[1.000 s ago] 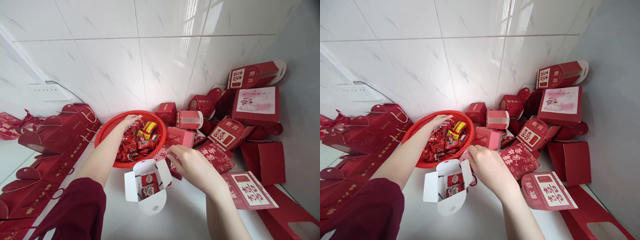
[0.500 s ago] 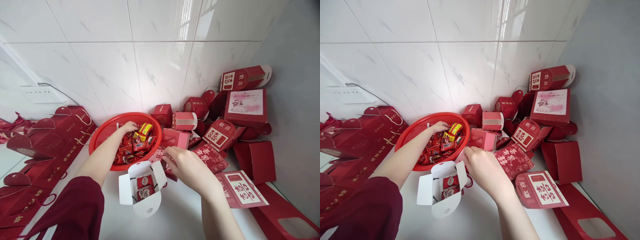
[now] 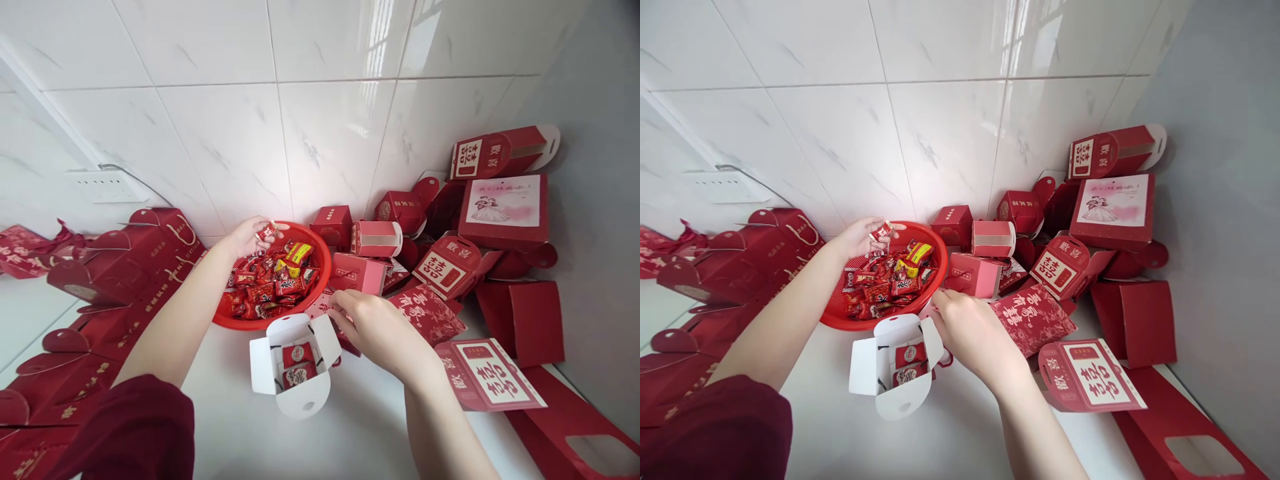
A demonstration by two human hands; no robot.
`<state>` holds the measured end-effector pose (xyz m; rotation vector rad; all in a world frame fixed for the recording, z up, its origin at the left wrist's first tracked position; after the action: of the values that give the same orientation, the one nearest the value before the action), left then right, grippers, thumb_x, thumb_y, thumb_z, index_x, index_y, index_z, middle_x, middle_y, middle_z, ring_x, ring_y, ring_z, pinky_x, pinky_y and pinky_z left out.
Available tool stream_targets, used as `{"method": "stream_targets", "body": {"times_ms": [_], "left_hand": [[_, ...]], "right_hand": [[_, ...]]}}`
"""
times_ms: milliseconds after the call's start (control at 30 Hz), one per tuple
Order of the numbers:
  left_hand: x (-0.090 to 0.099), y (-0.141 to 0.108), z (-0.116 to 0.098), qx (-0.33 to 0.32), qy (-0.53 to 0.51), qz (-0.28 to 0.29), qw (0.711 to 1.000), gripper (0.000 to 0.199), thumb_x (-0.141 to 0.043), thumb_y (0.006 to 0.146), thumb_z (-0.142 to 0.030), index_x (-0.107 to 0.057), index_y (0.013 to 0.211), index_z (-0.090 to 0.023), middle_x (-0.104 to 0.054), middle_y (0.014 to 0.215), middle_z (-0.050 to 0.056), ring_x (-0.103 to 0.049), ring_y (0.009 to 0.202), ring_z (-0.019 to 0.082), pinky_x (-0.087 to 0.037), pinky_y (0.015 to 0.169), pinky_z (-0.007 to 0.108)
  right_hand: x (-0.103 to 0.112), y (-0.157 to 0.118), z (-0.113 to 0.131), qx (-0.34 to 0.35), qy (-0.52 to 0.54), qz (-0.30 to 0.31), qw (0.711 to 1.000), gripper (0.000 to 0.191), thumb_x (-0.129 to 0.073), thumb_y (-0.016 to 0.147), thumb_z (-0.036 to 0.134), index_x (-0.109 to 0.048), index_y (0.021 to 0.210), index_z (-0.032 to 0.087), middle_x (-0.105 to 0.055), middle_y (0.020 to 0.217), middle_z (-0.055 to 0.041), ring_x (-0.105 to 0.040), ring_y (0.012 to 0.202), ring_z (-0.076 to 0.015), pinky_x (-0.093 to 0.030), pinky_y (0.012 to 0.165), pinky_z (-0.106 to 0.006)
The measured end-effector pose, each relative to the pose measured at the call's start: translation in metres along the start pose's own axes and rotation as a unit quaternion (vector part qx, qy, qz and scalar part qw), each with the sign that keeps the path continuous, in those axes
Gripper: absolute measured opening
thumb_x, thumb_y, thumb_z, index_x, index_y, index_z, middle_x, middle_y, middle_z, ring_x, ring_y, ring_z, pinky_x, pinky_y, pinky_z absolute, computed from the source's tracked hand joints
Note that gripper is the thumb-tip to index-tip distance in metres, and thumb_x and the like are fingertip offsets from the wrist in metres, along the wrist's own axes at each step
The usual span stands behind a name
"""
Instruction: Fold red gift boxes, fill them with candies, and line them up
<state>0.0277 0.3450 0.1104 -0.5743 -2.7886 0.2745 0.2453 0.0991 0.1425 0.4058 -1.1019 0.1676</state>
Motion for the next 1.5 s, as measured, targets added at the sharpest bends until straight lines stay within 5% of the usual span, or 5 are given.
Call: {"method": "stream_targets", "body": {"times_ms": [267,500,833,1067,1500], "left_hand": [[-0.093,-0.144,-0.031,-0.148,-0.054,0.100,0.982,0.054,-0.063,0.092,-0.030,-0.051,0.144,-0.026,-0.056,0.143,0.013,-0.065,0.108,0.023,-0.056,0.085,0.032],[-0.140,-0.196,-0.013,-0.178,-0.145,0.119,0.966,0.049,-0.048,0.102,-0.033,-0.039,0.150,-0.038,-0.033,0.161,-0.001,-0.024,0.151,0.025,-0.033,0.120,0.039],[-0.134,-0.215,-0.019,-0.202,-0.063,0.130,0.969,0.033,-0.051,0.100,-0.036,-0.068,0.126,-0.025,-0.057,0.142,0.006,-0.052,0.131,0.029,-0.044,0.109,0.039],[-0.128,-0.216,-0.026,-0.259,0.078,0.083,0.959,0.028,-0.047,0.101,-0.033,-0.070,0.105,-0.018,-0.070,0.097,0.005,-0.064,0.091,0.019,-0.052,0.083,0.029],[-0.113,-0.205,-0.015,-0.251,0.169,-0.012,0.953,0.038,-0.062,0.094,-0.030,-0.064,0.132,-0.029,-0.071,0.123,0.000,-0.071,0.103,0.017,-0.058,0.089,0.024]], "right_hand": [[-0.002,0.003,0.015,0.015,0.209,-0.011,0.978,0.020,-0.048,0.102,0.032,-0.063,0.095,0.022,-0.070,0.087,0.0000,-0.062,0.071,-0.0142,-0.043,0.064,-0.025],[-0.013,0.010,0.025,0.003,0.375,-0.050,0.926,0.022,-0.051,0.100,0.038,-0.063,0.096,0.020,-0.069,0.086,-0.0017,-0.063,0.076,-0.0141,-0.048,0.071,-0.025],[-0.020,0.004,0.031,0.012,0.505,-0.039,0.862,0.024,-0.061,0.093,0.037,-0.058,0.078,0.019,-0.053,0.070,0.0023,-0.049,0.061,-0.0108,-0.043,0.058,-0.023],[-0.020,0.003,0.030,0.014,0.468,-0.041,0.883,0.019,-0.057,0.096,0.032,-0.058,0.083,0.019,-0.055,0.075,0.0009,-0.051,0.067,-0.0121,-0.045,0.062,-0.025],[-0.018,0.006,0.019,0.011,0.384,-0.029,0.923,0.013,-0.060,0.096,0.028,-0.066,0.106,0.022,-0.066,0.081,0.0015,-0.059,0.068,-0.0115,-0.049,0.065,-0.023]]}}
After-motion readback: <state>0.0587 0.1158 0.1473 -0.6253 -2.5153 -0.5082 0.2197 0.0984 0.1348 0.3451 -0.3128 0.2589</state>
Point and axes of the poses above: each hand's wrist, its own y-axis towards the middle knuckle, its own x-axis out of the back of the hand, z = x × y, the point moved 6 cm from there along y, towards the middle knuckle
